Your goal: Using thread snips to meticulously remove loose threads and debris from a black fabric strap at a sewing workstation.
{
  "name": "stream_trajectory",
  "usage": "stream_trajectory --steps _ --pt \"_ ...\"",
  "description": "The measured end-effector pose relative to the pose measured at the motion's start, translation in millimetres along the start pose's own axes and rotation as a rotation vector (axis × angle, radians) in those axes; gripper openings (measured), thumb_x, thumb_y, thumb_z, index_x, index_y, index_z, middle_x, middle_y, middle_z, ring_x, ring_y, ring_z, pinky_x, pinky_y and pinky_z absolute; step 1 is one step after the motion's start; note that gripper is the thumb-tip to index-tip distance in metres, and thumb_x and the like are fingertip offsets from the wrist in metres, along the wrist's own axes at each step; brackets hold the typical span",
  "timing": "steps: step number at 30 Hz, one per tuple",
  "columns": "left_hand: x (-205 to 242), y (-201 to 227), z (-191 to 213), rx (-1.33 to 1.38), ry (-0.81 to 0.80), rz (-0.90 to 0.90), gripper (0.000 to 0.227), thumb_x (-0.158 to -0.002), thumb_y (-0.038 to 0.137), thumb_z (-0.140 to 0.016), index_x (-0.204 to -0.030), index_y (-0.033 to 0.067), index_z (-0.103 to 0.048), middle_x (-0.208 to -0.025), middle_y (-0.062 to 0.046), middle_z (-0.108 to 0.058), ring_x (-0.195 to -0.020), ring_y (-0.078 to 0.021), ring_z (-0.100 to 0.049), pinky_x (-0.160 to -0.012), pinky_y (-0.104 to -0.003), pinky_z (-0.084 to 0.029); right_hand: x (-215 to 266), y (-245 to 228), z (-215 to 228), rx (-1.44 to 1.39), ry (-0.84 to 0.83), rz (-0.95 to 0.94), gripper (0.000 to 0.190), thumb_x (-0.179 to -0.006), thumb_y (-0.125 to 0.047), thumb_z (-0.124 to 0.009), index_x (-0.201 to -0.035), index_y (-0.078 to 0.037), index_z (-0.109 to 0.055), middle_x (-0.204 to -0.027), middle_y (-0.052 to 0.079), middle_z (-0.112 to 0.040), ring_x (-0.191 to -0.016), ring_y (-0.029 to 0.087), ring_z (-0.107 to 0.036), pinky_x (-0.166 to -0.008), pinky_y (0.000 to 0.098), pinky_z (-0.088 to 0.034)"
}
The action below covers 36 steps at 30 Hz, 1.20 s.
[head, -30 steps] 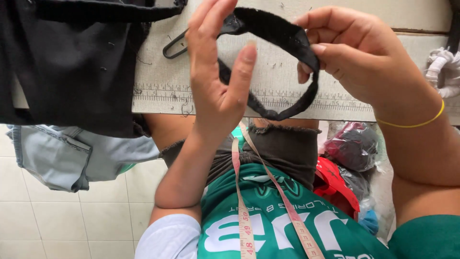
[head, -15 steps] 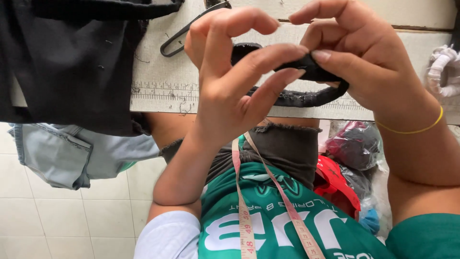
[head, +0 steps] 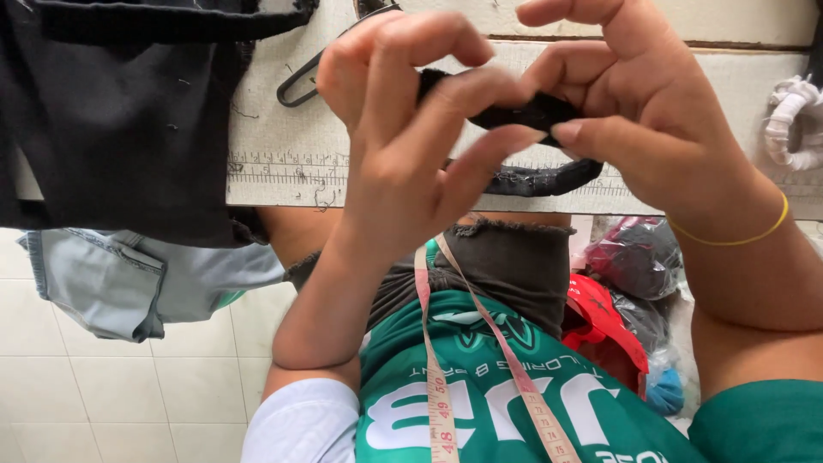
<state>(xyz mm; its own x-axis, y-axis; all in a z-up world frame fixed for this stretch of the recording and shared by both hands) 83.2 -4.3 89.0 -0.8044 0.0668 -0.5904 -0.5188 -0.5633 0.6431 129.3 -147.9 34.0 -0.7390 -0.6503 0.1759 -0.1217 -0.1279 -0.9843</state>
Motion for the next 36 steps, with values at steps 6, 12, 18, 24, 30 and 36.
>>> stream_trajectory --steps 6,12,18,24,30,36 --pt "1.8 9.4 -11.3 -0.24 -0.076 -0.046 0.03 -0.113 0.024 -0.046 -0.096 0.0104 -0.066 -0.117 -0.005 -0.05 -0.108 -0.0319 -0.049 -0.097 -0.047 -0.03 1.4 -4.0 -4.6 0.109 -0.017 0.12 0.056 -0.1 0.01 -0.05 -0.149 0.0 -0.025 -0.114 0.023 -0.057 -0.102 0.025 -0.06 -0.086 0.0275 -0.049" --pt "6.1 -23.7 8.6 -0.121 0.016 0.188 0.022 -0.11 0.028 -0.05 -0.107 0.0095 -0.061 -0.12 -0.009 -0.052 -0.115 -0.03 -0.05 -0.106 -0.05 -0.029 5.2 -6.5 2.6 0.256 0.058 0.116 0.056 -0.097 0.017 -0.046 -0.148 0.002 -0.03 -0.108 0.021 -0.055 -0.084 0.019 -0.053 -0.072 0.025 -0.04" --pt "29.9 -48.3 -9.1 0.377 -0.262 0.3 0.048 -0.109 0.012 -0.072 -0.147 0.0105 -0.043 -0.139 -0.006 -0.064 -0.12 -0.0206 -0.072 -0.116 -0.034 -0.053 12.6 10.2 27.5 0.181 0.243 0.115 0.052 -0.083 0.015 -0.046 -0.135 0.005 -0.044 -0.107 0.02 -0.06 -0.089 0.021 -0.054 -0.079 0.0271 -0.041" --pt "34.0 -43.9 -8.6 0.817 -0.197 0.442 0.035 -0.112 0.004 -0.061 -0.142 0.0032 -0.043 -0.146 -0.01 -0.05 -0.101 -0.0169 -0.067 -0.097 -0.025 -0.059 14.8 31.2 55.6 0.016 0.448 0.01 0.041 -0.08 -0.01 -0.045 -0.115 0.002 -0.061 -0.111 0.013 -0.068 -0.098 0.018 -0.065 -0.089 0.0257 -0.048" --pt "29.8 -38.8 -7.1 0.803 -0.194 0.316 0.03 -0.116 0.011 -0.055 -0.141 0.0037 -0.041 -0.144 -0.012 -0.048 -0.101 -0.0248 -0.07 -0.093 -0.032 -0.065 5.7 8.8 30.1 0.171 0.169 -0.009 0.046 -0.094 -0.027 -0.046 -0.119 0.007 -0.064 -0.087 0.008 -0.05 -0.079 0.014 -0.042 -0.074 0.0278 -0.032" --pt "12.2 -26.4 -0.4 0.512 -0.117 0.192 0.017 -0.114 0.007 -0.051 -0.129 0.0024 -0.053 -0.131 -0.014 -0.058 -0.121 -0.0279 -0.063 -0.111 -0.04 -0.057 3.3 -15.8 7.2 0.259 0.035 0.095 0.028 -0.098 -0.015 -0.057 -0.108 0.011 -0.06 -0.1 0.017 -0.053 -0.091 0.024 -0.051 -0.081 0.0321 -0.041"
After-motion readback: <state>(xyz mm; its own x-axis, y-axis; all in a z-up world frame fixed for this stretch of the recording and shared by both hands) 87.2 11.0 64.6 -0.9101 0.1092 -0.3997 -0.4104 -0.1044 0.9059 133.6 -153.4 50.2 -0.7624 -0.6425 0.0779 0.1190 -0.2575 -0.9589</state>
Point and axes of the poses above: each hand's wrist, its own x-axis away from the middle knuckle, its own z-axis out of the back of the hand, y = z × x, the point moved 9 cm from there along -x, towards the middle knuckle
